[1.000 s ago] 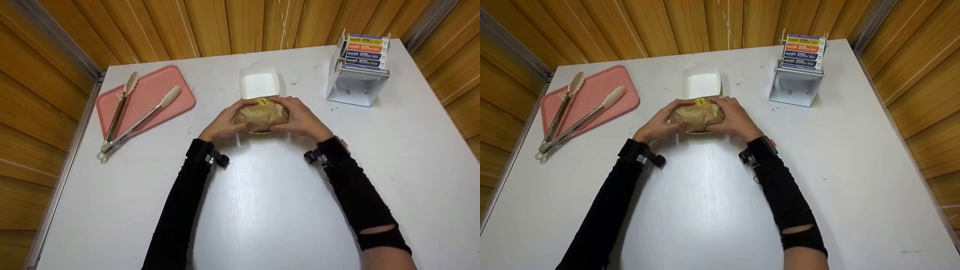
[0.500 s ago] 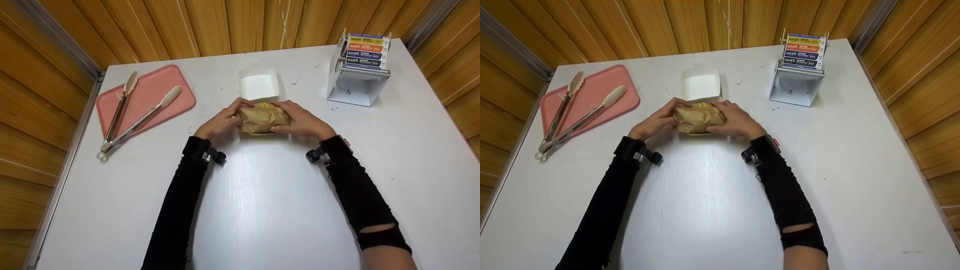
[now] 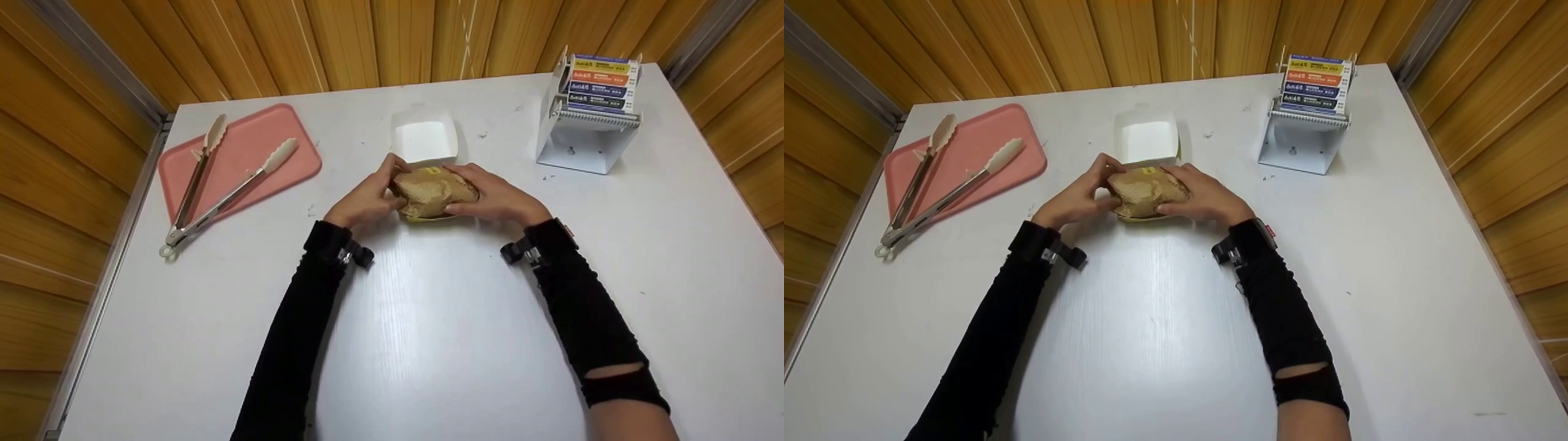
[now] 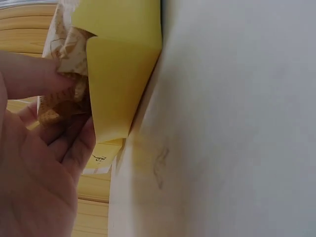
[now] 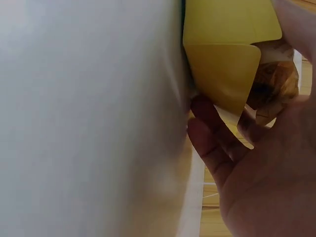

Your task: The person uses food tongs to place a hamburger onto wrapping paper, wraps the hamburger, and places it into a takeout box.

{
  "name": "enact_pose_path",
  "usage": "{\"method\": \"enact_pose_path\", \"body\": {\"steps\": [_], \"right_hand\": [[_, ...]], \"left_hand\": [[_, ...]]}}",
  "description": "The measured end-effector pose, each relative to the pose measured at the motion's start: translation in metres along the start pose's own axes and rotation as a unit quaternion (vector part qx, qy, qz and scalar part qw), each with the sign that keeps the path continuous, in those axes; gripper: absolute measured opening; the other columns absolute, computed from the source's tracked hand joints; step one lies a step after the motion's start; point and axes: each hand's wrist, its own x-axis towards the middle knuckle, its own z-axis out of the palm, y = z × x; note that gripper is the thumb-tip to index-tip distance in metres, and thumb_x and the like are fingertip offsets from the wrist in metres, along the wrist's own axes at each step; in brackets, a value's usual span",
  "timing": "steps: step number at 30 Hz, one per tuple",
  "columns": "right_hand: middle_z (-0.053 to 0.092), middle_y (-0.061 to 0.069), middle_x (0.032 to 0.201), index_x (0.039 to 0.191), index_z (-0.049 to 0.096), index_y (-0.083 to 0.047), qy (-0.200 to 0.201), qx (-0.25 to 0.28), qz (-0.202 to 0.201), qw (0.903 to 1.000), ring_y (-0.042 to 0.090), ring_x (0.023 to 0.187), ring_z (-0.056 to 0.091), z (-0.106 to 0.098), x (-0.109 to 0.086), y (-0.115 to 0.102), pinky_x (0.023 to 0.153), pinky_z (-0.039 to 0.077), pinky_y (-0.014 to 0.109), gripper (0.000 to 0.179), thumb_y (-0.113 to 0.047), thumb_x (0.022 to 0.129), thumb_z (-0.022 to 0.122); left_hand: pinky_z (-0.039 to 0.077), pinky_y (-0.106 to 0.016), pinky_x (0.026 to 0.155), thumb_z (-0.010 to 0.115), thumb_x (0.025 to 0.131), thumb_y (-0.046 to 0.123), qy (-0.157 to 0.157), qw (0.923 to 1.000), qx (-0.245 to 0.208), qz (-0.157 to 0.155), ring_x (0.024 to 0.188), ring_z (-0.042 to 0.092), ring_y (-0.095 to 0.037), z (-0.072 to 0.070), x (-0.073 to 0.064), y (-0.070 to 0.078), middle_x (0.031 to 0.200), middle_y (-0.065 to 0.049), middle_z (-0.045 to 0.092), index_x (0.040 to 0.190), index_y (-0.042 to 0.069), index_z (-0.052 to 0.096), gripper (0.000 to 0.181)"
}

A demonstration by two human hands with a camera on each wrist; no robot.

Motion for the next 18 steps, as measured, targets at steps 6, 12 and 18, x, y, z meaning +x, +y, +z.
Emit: {"method": "enact_pose_path", "body": {"steps": [6, 12, 18], "right_hand": [[0.03, 0.016, 0.163, 0.167, 0.017, -0.029, -0.017, 0.01, 0.001, 0.9998, 0.04, 0.146, 0.037, 0.0029, 0.0019, 0.0009, 0.12, 0.03, 0.064, 0.093, -0.047, 0.095, 0.072], [0.028, 0.015, 0.16, 0.167, 0.006, -0.036, -0.031, -0.01, 0.018, 0.9993, 0.043, 0.141, 0.042, 0.006, 0.0035, -0.0025, 0.116, 0.036, 0.065, 0.096, -0.055, 0.096, 0.066], [0.031, 0.015, 0.162, 0.167, 0.009, -0.037, -0.029, -0.039, 0.029, 0.9984, 0.045, 0.142, 0.043, 0.0049, 0.0038, -0.0063, 0.115, 0.036, 0.067, 0.096, -0.065, 0.093, 0.064]], "left_hand": [[0.047, -0.037, 0.111, 0.07, 0.087, -0.005, 0.007, 0.9988, 0.043, 0.021, 0.127, 0.059, -0.024, -0.0003, 0.0023, -0.0016, 0.136, -0.011, 0.058, 0.13, 0.014, 0.04, 0.056], [0.054, -0.035, 0.096, 0.073, 0.086, -0.006, 0.019, 0.9978, 0.063, 0.01, 0.107, 0.063, -0.021, 0.0011, 0.004, -0.0005, 0.119, -0.007, 0.06, 0.115, 0.01, 0.05, 0.04], [0.051, -0.038, 0.1, 0.081, 0.083, 0.001, 0.047, 0.9878, 0.148, 0.018, 0.107, 0.063, -0.022, -0.0003, 0.0023, 0.0051, 0.118, -0.006, 0.06, 0.111, 0.008, 0.058, 0.036]]}}
